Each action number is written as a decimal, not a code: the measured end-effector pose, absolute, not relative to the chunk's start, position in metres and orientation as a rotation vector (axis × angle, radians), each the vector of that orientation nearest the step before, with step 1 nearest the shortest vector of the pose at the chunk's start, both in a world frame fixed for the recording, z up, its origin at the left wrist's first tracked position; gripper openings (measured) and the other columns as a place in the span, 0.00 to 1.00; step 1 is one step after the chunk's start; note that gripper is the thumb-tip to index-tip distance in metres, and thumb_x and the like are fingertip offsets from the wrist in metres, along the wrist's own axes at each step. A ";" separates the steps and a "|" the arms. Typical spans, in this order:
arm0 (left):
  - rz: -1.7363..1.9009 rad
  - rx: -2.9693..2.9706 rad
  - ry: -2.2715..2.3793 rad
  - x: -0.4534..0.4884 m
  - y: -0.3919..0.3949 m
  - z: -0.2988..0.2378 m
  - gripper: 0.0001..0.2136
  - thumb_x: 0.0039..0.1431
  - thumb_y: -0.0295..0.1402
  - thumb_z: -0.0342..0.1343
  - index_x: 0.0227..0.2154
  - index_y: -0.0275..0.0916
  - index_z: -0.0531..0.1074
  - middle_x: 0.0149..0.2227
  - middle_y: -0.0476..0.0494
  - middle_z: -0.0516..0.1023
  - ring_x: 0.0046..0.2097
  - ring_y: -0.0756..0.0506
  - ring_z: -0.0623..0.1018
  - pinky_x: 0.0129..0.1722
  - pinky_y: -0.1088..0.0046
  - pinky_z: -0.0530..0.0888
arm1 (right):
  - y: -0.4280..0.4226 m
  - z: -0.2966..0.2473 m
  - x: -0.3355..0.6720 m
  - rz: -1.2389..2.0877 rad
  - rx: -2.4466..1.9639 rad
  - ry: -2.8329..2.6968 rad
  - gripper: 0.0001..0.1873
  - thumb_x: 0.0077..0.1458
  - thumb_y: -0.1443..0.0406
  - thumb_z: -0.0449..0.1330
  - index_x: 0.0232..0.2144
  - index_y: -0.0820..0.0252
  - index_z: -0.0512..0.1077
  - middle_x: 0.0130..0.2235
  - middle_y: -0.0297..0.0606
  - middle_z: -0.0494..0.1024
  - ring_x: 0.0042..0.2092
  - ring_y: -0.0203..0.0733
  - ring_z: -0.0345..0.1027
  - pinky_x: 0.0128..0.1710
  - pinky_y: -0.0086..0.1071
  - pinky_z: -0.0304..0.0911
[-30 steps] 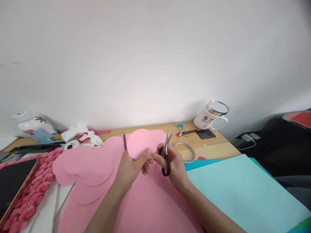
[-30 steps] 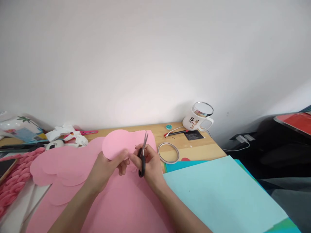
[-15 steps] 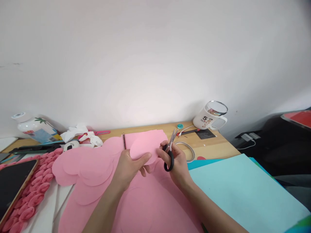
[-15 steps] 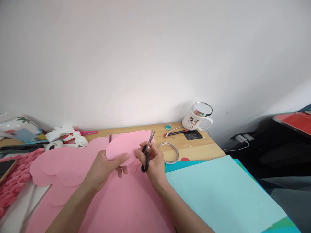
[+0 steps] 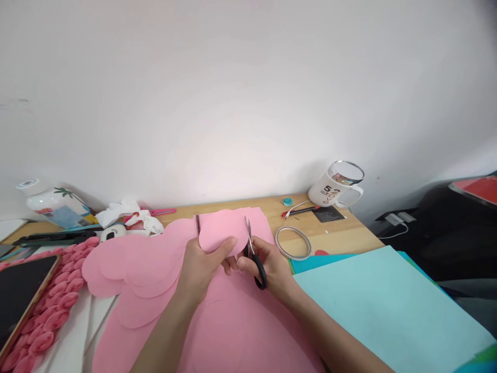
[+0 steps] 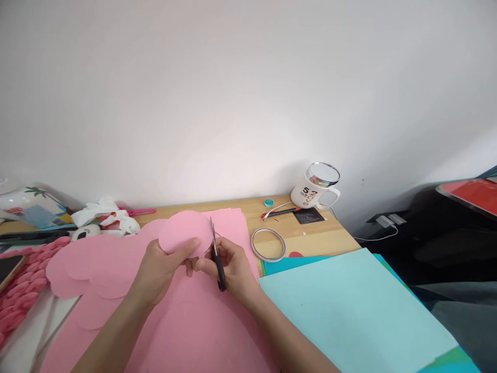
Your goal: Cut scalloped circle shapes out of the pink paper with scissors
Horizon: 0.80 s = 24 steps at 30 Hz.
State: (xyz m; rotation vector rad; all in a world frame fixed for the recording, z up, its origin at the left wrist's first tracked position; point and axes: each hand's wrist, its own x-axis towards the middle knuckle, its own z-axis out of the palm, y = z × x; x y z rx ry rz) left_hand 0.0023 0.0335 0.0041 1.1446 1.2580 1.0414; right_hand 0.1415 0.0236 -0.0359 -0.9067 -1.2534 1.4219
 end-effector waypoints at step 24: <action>0.973 1.196 1.318 0.000 0.034 0.003 0.14 0.44 0.31 0.56 0.09 0.37 0.62 0.08 0.53 0.61 0.15 0.53 0.60 0.18 0.75 0.60 | 0.023 -0.037 0.141 1.396 -0.961 -1.242 0.20 0.39 0.55 0.67 0.22 0.59 0.61 0.21 0.27 0.63 0.23 0.31 0.52 0.22 0.26 0.49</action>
